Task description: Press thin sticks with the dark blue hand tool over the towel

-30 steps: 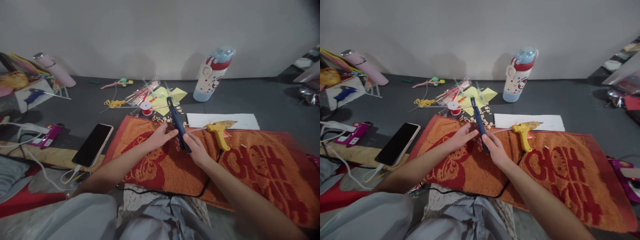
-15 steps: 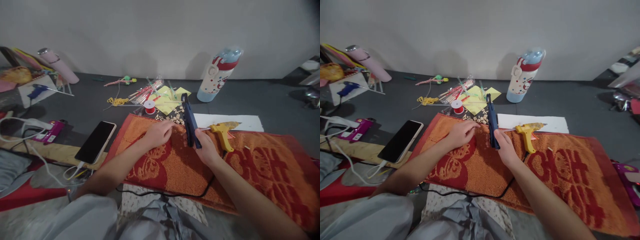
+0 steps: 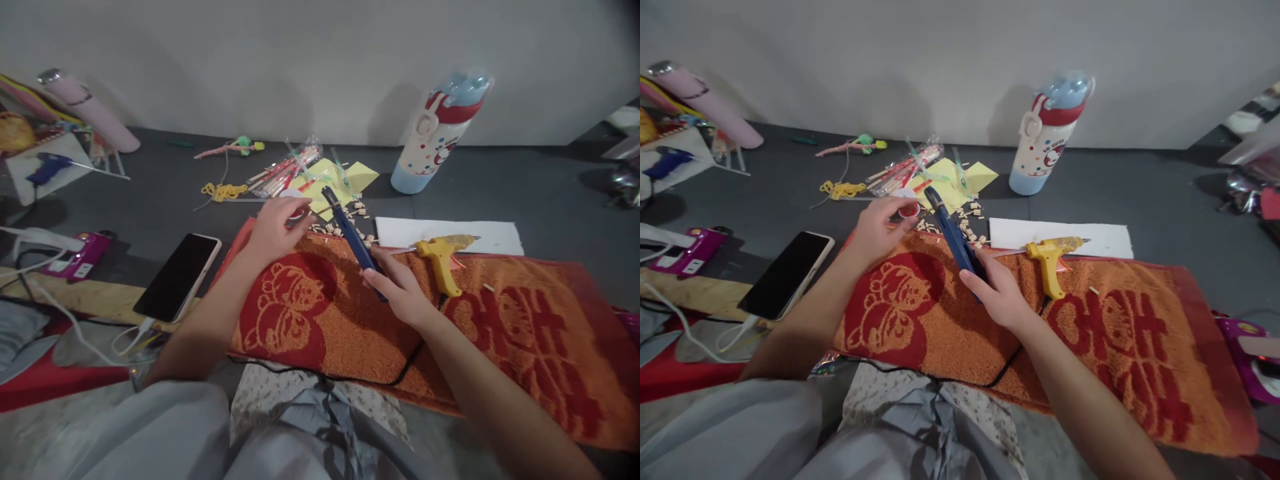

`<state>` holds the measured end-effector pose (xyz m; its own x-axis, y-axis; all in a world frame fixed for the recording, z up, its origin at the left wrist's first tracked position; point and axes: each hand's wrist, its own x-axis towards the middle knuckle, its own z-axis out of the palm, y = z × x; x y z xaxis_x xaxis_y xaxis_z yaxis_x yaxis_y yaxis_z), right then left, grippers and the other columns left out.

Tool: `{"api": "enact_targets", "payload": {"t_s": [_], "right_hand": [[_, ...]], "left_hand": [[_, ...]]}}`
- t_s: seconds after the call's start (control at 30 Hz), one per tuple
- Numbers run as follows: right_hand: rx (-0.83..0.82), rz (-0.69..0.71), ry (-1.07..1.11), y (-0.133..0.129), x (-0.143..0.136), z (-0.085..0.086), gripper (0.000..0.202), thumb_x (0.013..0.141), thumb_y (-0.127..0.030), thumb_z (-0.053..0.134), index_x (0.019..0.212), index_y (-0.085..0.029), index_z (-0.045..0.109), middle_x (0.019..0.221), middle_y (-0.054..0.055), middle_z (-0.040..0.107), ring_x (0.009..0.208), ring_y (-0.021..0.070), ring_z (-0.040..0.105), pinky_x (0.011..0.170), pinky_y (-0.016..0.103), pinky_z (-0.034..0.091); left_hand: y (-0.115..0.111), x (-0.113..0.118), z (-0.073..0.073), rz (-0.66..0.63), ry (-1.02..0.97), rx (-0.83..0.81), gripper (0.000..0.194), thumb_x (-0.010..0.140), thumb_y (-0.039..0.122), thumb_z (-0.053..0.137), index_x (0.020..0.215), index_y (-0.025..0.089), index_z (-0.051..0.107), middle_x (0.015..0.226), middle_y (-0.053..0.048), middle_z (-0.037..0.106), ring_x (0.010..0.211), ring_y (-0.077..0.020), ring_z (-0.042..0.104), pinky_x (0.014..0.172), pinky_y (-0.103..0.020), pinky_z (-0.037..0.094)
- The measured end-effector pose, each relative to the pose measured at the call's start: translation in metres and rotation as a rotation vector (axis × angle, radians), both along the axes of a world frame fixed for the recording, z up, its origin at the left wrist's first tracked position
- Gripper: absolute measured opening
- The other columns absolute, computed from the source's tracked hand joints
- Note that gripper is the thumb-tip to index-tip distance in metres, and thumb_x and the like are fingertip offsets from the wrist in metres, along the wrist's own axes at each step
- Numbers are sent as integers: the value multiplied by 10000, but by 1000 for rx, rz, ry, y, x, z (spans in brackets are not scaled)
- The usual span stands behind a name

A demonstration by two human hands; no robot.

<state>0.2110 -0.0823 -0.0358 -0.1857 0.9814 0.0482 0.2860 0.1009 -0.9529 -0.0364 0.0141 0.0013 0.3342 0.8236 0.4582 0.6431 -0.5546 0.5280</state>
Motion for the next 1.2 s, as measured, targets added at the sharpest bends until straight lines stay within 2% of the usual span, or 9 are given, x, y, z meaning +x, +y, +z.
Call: {"api": "enact_targets", "payload": {"t_s": [0.07, 0.13, 0.23, 0.33, 0.43, 0.6, 0.73, 0.93, 1.2], "right_hand": [[2, 43, -65, -1, 2, 0, 568, 863, -562, 557, 1270, -166, 560, 1145, 124, 679, 1039, 292, 628, 916, 443, 475], [5, 89, -107, -2, 2, 1, 575, 858, -572, 561, 1266, -167, 563, 1222, 136, 657, 1104, 313, 609, 970, 467, 444], [8, 148, -142, -3, 2, 3, 544, 871, -569, 549, 1246, -174, 573, 1193, 126, 674, 1065, 310, 625, 942, 455, 463], [6, 178, -156, -4, 2, 5, 503, 891, -556, 532, 1229, -187, 585, 1121, 104, 699, 1037, 302, 634, 910, 431, 484], [4, 205, -154, -4, 3, 6, 483, 904, -546, 518, 1231, -197, 584, 1109, 98, 701, 1057, 303, 629, 911, 424, 493], [6, 267, -164, -4, 7, 7, 505, 913, -532, 511, 1304, -212, 535, 1220, 114, 663, 1102, 309, 617, 942, 447, 491], [-2, 316, -177, -4, 10, 10, 551, 905, -552, 513, 1333, -206, 504, 1253, 127, 644, 1108, 307, 623, 936, 431, 504], [29, 353, -194, -3, 9, 14, 514, 913, -559, 491, 1296, -217, 527, 1150, 111, 668, 1036, 292, 646, 889, 414, 527], [32, 375, -185, -4, 10, 14, 542, 920, -537, 492, 1347, -203, 489, 1215, 126, 641, 1093, 289, 623, 937, 417, 507]], "left_hand": [[5, -4, 0, -41, -77, -169, 429, 809, 509, 628, 1045, 158, 699, 1033, -95, 720, 984, -214, 633, 935, -338, 461], [10, -9, -1, -97, -164, -356, 444, 746, 529, 689, 961, 142, 724, 972, -94, 727, 915, -203, 649, 857, -305, 492], [14, -14, -3, -198, -269, -589, 407, 681, 447, 768, 918, 118, 733, 878, -80, 729, 829, -188, 657, 795, -295, 514], [16, -13, -4, -202, -357, -690, 369, 612, 341, 820, 890, 114, 736, 824, -64, 722, 807, -194, 662, 763, -301, 530], [15, -10, -3, -200, -404, -740, 317, 585, 257, 822, 855, 112, 738, 809, -56, 716, 826, -214, 673, 780, -332, 546], [12, -8, -1, -200, -474, -787, 278, 583, 195, 803, 838, 109, 735, 781, -60, 707, 822, -226, 685, 790, -362, 563], [13, -10, -4, -234, -495, -797, 238, 578, 206, 803, 784, 120, 722, 750, -48, 699, 811, -222, 687, 775, -349, 567], [13, -11, -4, -254, -517, -807, 228, 549, 220, 819, 716, 131, 692, 665, -30, 660, 767, -218, 681, 730, -338, 561], [12, -11, -3, -297, -523, -791, 300, 545, 297, 830, 753, 130, 693, 713, -42, 679, 753, -209, 673, 723, -335, 550]]}}
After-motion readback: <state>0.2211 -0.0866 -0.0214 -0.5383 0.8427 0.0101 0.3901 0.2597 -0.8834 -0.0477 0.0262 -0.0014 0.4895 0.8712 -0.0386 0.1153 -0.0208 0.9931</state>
